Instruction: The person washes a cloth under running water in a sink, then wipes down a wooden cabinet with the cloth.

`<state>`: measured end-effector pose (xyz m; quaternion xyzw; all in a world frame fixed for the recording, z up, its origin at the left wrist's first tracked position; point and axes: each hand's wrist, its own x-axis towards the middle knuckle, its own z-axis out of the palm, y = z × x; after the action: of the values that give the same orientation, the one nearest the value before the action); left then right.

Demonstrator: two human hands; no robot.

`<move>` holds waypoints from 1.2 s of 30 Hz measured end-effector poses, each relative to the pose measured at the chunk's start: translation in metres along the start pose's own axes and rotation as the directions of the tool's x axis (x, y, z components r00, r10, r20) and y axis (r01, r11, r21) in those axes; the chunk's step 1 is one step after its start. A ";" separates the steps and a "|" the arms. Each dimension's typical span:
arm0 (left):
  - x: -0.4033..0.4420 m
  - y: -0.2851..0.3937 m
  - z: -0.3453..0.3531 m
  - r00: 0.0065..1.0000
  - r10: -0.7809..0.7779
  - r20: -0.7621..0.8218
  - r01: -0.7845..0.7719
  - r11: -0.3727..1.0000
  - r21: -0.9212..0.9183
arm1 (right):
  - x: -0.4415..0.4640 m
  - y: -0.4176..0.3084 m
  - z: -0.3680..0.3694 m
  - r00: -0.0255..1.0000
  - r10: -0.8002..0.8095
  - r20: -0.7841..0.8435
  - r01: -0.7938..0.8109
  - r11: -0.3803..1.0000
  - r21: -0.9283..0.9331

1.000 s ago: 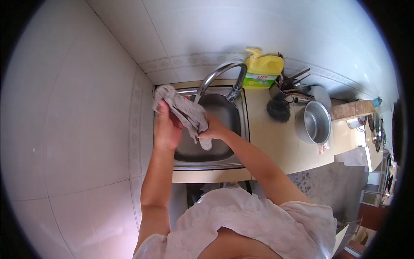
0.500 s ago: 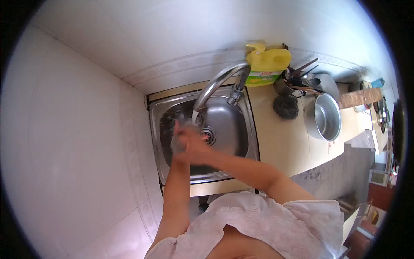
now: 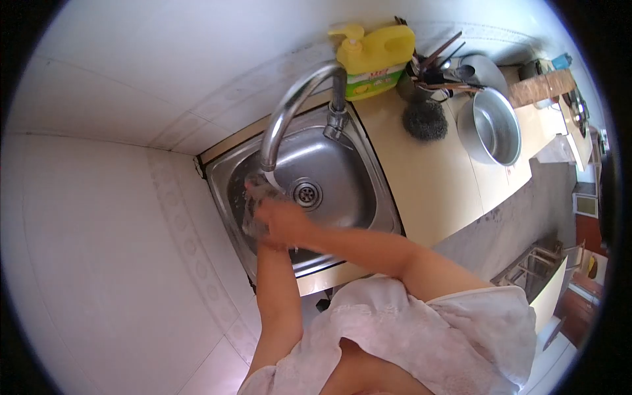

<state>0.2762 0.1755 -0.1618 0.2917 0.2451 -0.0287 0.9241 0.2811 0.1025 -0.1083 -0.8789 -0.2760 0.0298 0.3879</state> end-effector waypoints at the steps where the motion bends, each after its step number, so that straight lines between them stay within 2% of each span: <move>1: -0.009 0.002 0.004 0.997 -0.001 -0.076 0.002 1.000 0.016 | 0.005 0.008 0.009 0.987 0.142 0.075 -0.143 0.990 0.013; 2: -0.012 0.002 0.005 0.989 0.005 -0.145 0.000 1.000 0.030 | 0.028 0.012 -0.018 0.930 0.321 0.180 -0.345 0.930 0.127; 3: -0.009 -0.002 0.006 0.989 -0.002 -0.146 0.008 0.999 0.041 | 0.053 0.017 -0.048 0.834 0.467 0.296 -0.534 0.819 0.212; 4: -0.007 -0.003 0.005 0.995 -0.088 -0.043 0.083 0.991 -0.103 | 0.061 0.024 -0.045 0.832 0.469 0.296 -0.538 0.812 0.225; 5: -0.005 -0.005 0.005 0.983 -0.172 0.061 0.182 0.957 -0.228 | 0.065 0.029 -0.037 0.874 0.471 0.116 -0.485 0.857 0.176; 6: -0.002 -0.008 0.001 0.977 -0.182 0.114 0.206 0.943 -0.261 | 0.064 0.036 -0.036 0.892 0.448 -0.066 -0.441 0.892 0.097; 7: 0.002 -0.006 -0.008 0.975 -0.143 0.167 0.181 0.953 -0.242 | 0.045 0.026 -0.034 0.945 0.324 -0.041 -0.307 0.924 0.230; 9: 0.004 -0.006 -0.027 0.966 -0.068 0.250 0.118 0.974 -0.192 | 0.004 -0.001 -0.007 0.994 0.076 -0.078 -0.075 0.997 0.014; 10: 0.005 -0.007 -0.032 0.958 -0.039 0.284 0.090 0.981 -0.171 | 0.006 0.006 -0.006 0.993 0.080 -0.082 -0.079 0.997 0.007; 12: -0.001 -0.009 -0.042 0.945 0.003 0.328 0.038 0.992 -0.120 | 0.020 0.022 -0.007 0.978 0.199 0.066 -0.204 0.976 0.077; 14: -0.003 -0.022 -0.048 0.953 0.022 0.302 0.000 0.997 -0.075 | 0.032 0.038 -0.011 0.926 0.294 0.239 -0.331 0.934 0.134; 16: -0.011 -0.020 -0.002 0.991 -0.064 0.116 0.077 0.990 -0.116 | 0.052 0.054 -0.014 0.897 0.324 0.301 -0.381 0.912 0.154; 17: -0.018 -0.020 0.013 0.983 -0.164 -0.082 0.147 0.972 -0.183 | 0.057 0.061 -0.013 0.914 0.371 0.167 -0.395 0.906 0.151; 18: -0.017 -0.022 0.004 0.982 -0.169 -0.084 0.150 0.969 -0.195 | 0.054 0.068 -0.014 0.910 0.413 0.033 -0.414 0.900 0.135; 19: -0.012 -0.017 -0.010 0.988 -0.073 0.135 0.088 0.990 -0.107 | 0.041 0.058 -0.008 0.950 0.311 0.033 -0.312 0.939 0.146; 20: -0.007 -0.013 -0.023 0.938 0.027 0.345 -0.009 0.999 -0.054 | 0.018 0.035 -0.005 0.952 0.304 0.033 -0.306 0.941 0.142; 21: -0.004 -0.009 -0.029 0.923 0.034 0.383 0.003 0.995 -0.096 | -0.011 0.009 -0.005 0.990 0.132 -0.052 -0.126 0.986 0.112; 23: -0.001 -0.007 -0.034 0.941 0.015 0.338 0.038 0.988 -0.149 | -0.023 0.000 -0.004 0.990 -0.051 -0.134 0.061 0.996 0.066; 24: -0.001 -0.008 -0.034 0.956 0.001 0.294 0.051 0.984 -0.170 | -0.022 0.003 0.004 0.999 0.028 0.018 -0.029 0.997 0.071; 26: -0.006 -0.012 -0.020 0.992 -0.054 0.112 0.073 0.982 -0.176 | -0.009 0.012 0.009 0.948 0.237 0.214 -0.268 0.955 0.128; 27: -0.005 -0.015 -0.012 0.997 -0.073 0.028 0.077 0.981 -0.177 | 0.017 0.035 0.001 0.901 0.358 0.247 -0.403 0.900 0.165; 29: -0.012 -0.019 0.000 0.991 -0.085 -0.108 0.067 0.984 -0.162 | 0.052 0.066 0.003 0.863 0.468 0.190 -0.491 0.866 0.097; 30: -0.013 -0.018 0.002 0.978 -0.103 -0.181 0.073 0.984 -0.165 | 0.047 0.064 0.003 0.862 0.466 0.200 -0.491 0.866 0.099; 32: -0.011 -0.016 0.007 0.917 -0.149 -0.369 0.089 0.981 -0.175 | 0.028 0.062 -0.002 0.941 0.332 0.063 -0.338 0.928 0.158; 33: -0.003 -0.012 -0.012 0.920 -0.144 -0.364 0.080 0.979 -0.185 | 0.009 0.041 -0.001 0.962 0.270 0.048 -0.274 0.957 0.094; 34: 0.008 -0.007 -0.048 0.983 -0.169 -0.067 0.145 0.951 -0.273 | -0.019 0.022 0.012 0.988 0.141 0.061 -0.142 0.990 0.019; 35: 0.015 -0.006 -0.067 0.958 -0.160 0.239 0.235 0.914 -0.329 | -0.026 0.019 0.015 0.995 0.079 0.069 -0.077 0.997 -0.020; 36: 0.012 -0.008 -0.065 0.956 -0.162 0.243 0.239 0.913 -0.331 | -0.031 0.014 0.016 0.997 0.016 0.077 -0.012 0.998 -0.059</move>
<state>0.2571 0.2062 -0.2182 0.0876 0.1756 -0.1096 0.9744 0.2567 0.0894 -0.1338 -0.8899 -0.2853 0.0584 0.3510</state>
